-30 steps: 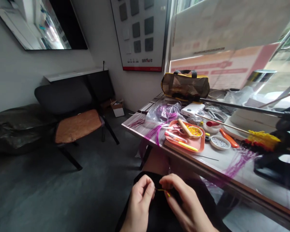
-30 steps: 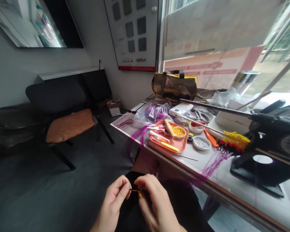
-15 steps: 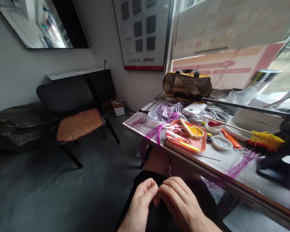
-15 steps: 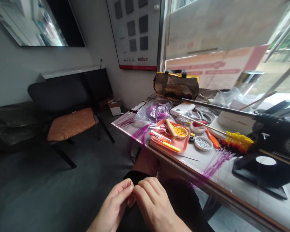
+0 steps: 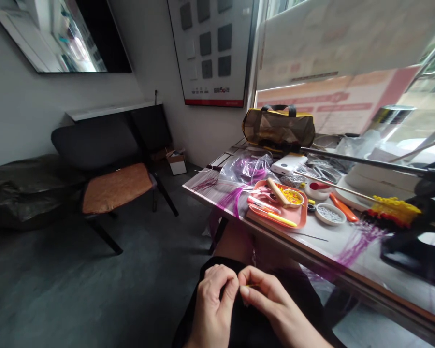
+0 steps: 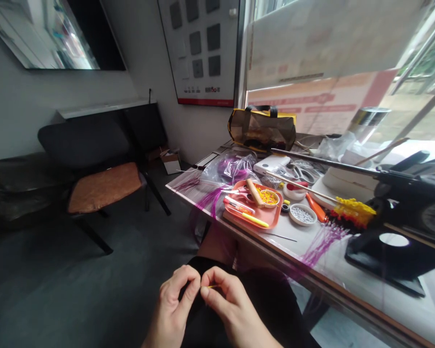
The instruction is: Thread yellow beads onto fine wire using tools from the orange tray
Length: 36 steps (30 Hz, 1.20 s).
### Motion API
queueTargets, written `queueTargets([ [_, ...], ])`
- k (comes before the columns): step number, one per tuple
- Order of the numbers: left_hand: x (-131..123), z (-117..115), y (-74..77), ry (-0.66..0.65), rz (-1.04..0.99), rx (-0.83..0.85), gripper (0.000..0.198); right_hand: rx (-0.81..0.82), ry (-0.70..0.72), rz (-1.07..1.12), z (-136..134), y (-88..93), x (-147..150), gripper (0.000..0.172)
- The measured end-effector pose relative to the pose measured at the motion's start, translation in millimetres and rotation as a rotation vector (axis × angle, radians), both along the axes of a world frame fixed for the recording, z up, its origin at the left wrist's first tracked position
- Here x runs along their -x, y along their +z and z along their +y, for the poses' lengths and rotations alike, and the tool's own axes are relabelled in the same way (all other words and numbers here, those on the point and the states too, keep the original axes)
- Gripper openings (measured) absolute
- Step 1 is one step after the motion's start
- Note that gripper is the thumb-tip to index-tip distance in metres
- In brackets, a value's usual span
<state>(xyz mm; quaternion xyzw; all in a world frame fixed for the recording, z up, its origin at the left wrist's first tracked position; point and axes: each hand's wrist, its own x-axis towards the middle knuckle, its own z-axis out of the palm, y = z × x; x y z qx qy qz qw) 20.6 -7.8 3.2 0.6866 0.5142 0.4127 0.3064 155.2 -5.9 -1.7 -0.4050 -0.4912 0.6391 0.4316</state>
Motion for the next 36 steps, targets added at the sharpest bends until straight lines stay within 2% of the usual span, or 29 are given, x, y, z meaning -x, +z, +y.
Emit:
queueTargets([
  [2,0.9,-0.3,-0.2,0.009,0.001,0.065,0.026,0.008,-0.037,0.008,-0.2,-1.4,1.4,0.034],
  [8,3.6,-1.6,0.1,0.011,-0.041,0.178,0.027,-0.121,-0.147,-0.094,-4.2,-7.4,5.3,0.028],
  [12,3.8,2.2,2.4,-0.028,-0.153,0.280,0.028,-0.123,-0.111,-0.068,-4.6,-7.0,5.5,0.028],
  [16,2.9,5.9,2.5,-0.050,-0.279,0.363,0.027,-0.227,-0.045,-0.140,-5.8,-8.8,3.2,0.022],
  [20,-1.0,6.8,-3.9,-0.021,-0.312,0.372,0.024,-0.298,-0.020,-0.208,-7.1,-10.7,0.0,0.019],
  [27,-4.8,7.5,-8.7,-0.026,-0.332,0.388,0.025,-0.252,-0.059,-0.178,-4.2,-10.0,-1.7,0.021],
  [33,0.2,4.5,-3.5,-0.104,-0.203,0.420,0.030,-0.427,-0.111,-0.288,-4.7,-10.0,-4.2,0.013],
  [36,0.0,4.4,-4.4,-0.106,-0.243,0.430,0.030,-0.473,-0.129,-0.293,-4.0,-8.0,-4.8,0.010],
])
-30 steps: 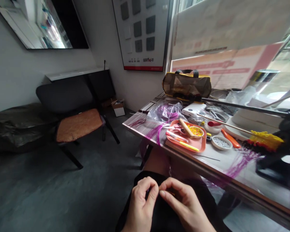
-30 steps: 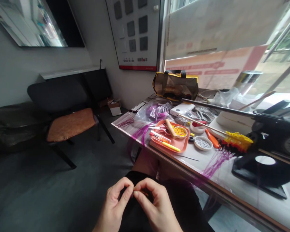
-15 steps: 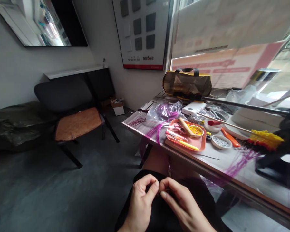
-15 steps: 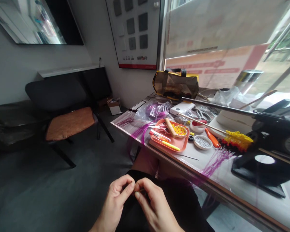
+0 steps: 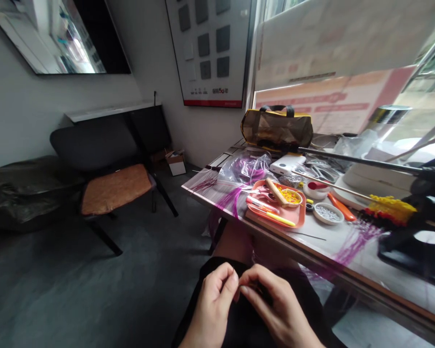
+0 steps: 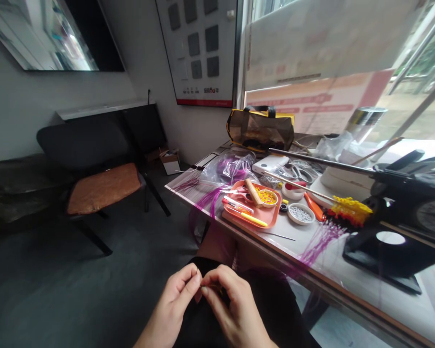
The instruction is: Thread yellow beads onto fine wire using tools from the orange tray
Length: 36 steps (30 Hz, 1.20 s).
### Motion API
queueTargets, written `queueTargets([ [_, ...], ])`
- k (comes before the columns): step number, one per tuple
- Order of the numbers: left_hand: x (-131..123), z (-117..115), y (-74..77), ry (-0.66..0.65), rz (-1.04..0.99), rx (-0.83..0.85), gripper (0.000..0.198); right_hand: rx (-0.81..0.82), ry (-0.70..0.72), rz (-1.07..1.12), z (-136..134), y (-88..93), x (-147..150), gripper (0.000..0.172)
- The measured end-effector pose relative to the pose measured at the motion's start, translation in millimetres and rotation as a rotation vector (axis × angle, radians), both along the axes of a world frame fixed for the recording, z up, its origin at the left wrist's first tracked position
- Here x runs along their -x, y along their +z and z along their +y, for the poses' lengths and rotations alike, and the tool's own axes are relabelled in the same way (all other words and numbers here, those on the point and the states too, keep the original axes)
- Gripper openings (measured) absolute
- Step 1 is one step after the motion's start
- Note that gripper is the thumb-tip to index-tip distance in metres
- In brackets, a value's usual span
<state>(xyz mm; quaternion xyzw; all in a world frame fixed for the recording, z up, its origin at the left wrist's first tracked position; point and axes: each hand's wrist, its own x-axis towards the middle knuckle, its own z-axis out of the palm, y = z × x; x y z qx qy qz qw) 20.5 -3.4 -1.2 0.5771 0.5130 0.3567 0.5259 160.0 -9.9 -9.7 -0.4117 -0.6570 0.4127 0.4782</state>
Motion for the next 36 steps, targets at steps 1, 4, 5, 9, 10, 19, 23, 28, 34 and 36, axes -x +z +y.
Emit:
queueTargets([
  [1,-0.4,0.2,-0.4,0.003,-0.025,0.008,0.030,-0.006,0.000,0.007,0.4,0.4,0.0,0.010],
  [4,-1.4,1.1,-0.6,0.017,-0.070,0.023,0.030,-0.024,-0.001,0.017,0.8,-1.0,0.9,0.010],
  [5,-1.5,1.3,-0.3,0.022,-0.076,0.021,0.030,-0.036,-0.008,0.010,0.5,-2.4,1.6,0.010],
  [9,-2.6,2.5,2.5,0.054,-0.127,0.047,0.029,-0.083,-0.051,-0.023,-1.4,-9.0,4.9,0.011],
  [10,-3.1,2.9,3.1,0.067,-0.137,0.054,0.028,-0.083,-0.043,-0.022,-1.5,-10.0,5.5,0.011],
  [19,-6.2,6.2,-8.7,0.142,-0.065,-0.031,0.026,0.081,0.074,0.049,-1.0,-14.1,6.9,0.015],
  [23,-3.4,7.7,-7.4,0.123,-0.093,-0.031,0.026,0.165,0.003,0.156,-0.2,-17.5,8.5,0.016],
  [28,4.2,6.8,1.5,-0.049,-0.016,0.018,0.035,0.101,-0.005,0.153,-0.7,-10.3,8.5,0.013],
  [34,3.3,2.2,1.7,-0.018,-0.099,0.048,0.034,0.047,-0.111,0.110,-6.7,-11.1,7.0,0.012],
  [36,1.7,0.9,1.8,-0.015,-0.088,0.048,0.033,0.031,-0.093,0.055,-6.6,-12.0,5.9,0.015],
])
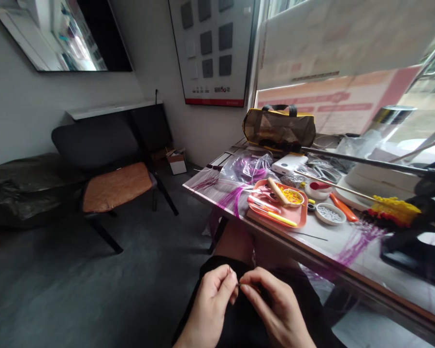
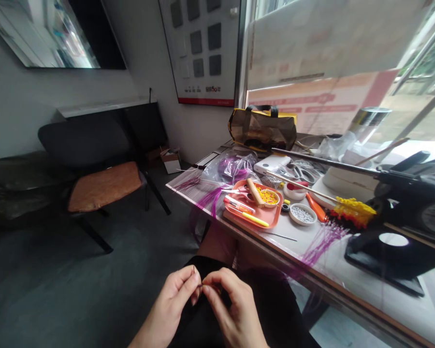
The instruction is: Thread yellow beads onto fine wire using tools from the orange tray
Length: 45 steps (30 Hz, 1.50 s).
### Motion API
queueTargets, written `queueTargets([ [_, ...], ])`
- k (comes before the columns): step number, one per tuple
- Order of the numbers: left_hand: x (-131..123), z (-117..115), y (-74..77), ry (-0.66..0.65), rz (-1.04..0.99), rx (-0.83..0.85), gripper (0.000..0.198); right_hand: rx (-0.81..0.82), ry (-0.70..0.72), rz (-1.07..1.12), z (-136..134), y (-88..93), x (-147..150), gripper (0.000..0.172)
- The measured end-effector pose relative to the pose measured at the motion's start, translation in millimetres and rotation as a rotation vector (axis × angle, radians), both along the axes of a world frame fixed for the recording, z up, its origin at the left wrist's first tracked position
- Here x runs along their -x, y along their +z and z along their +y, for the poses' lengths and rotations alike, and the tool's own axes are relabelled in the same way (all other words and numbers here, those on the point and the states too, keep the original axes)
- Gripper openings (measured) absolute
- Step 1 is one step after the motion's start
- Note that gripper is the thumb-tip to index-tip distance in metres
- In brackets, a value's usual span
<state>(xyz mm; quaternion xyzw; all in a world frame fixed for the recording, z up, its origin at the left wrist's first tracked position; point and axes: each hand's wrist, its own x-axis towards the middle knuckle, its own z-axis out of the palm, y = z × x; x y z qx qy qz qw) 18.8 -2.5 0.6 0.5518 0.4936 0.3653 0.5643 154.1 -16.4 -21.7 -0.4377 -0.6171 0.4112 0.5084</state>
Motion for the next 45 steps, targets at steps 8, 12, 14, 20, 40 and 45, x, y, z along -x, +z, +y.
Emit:
queueTargets([
  [8,2.4,-4.1,-0.5,0.132,0.448,-0.476,0.026,0.326,0.122,0.229,2.5,7.4,3.0,0.035],
  [12,3.4,-4.9,-1.2,0.058,0.282,-0.144,0.032,0.134,0.039,0.125,0.0,4.6,2.2,0.019],
  [14,2.0,-5.0,-1.3,0.036,0.200,-0.075,0.033,-0.020,0.013,0.024,-1.3,2.9,2.0,0.008],
  [20,-0.9,-6.2,1.0,0.031,0.119,-0.009,0.036,-0.216,-0.060,-0.124,-3.1,0.0,4.7,0.011],
  [40,5.5,-6.0,-5.2,0.026,0.305,-0.156,0.025,0.189,0.141,-0.019,5.1,6.3,3.0,0.022],
  [45,3.7,-3.5,-2.6,0.046,-0.221,0.264,0.028,-0.262,0.032,-0.272,2.9,0.4,0.7,0.013],
])
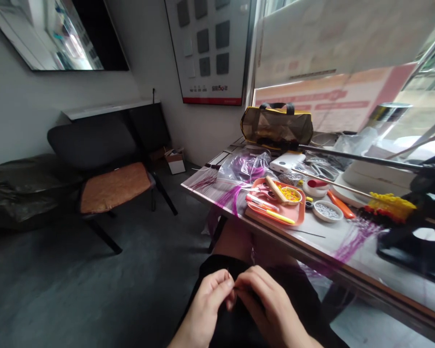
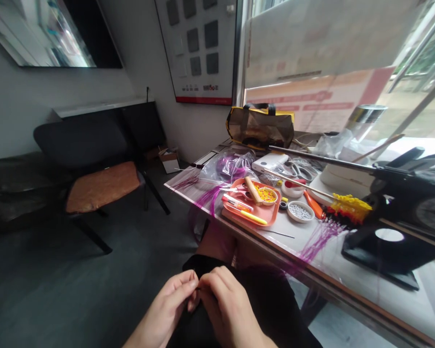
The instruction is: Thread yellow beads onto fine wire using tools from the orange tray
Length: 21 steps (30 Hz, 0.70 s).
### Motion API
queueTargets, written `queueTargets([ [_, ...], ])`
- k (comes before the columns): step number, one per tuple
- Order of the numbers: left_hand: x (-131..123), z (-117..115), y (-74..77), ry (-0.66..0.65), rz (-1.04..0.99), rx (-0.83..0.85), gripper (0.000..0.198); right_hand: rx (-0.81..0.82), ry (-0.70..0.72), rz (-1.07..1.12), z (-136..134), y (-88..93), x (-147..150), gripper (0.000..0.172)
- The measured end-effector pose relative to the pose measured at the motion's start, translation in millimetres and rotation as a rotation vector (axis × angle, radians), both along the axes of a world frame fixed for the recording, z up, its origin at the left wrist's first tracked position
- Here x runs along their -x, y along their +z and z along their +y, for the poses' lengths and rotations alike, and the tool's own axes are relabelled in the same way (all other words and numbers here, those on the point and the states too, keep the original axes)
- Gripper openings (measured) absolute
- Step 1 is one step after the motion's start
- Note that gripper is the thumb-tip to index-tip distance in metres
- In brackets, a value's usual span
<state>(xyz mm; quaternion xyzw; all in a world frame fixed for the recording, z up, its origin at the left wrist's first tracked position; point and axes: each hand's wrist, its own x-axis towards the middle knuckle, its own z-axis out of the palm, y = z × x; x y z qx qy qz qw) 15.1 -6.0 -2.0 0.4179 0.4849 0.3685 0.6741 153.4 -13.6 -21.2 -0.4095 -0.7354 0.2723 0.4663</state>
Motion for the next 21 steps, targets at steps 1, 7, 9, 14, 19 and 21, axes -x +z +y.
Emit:
queueTargets([
  [1,-0.8,0.1,1.2,0.015,-0.060,0.058,0.028,-0.089,0.002,-0.036,0.3,-1.0,-1.4,0.012],
  [7,-4.1,-2.9,8.0,0.042,-0.201,0.184,0.026,-0.307,0.116,-0.230,1.8,-2.5,-11.0,0.015],
  [9,-4.3,-3.6,8.6,0.030,-0.176,0.166,0.025,-0.304,0.116,-0.244,2.1,-2.7,-10.5,0.015],
  [14,-3.0,-3.9,5.7,-0.026,0.208,-0.176,0.027,-0.104,0.036,-0.094,2.0,-4.0,-1.3,0.015],
  [19,2.9,-3.5,4.1,-0.094,0.741,-0.905,0.023,0.397,0.122,0.121,1.0,6.7,-1.1,0.015],
  [21,6.2,-3.0,1.7,-0.153,0.858,-1.103,0.022,0.608,0.197,0.219,2.6,13.8,-3.8,0.016],
])
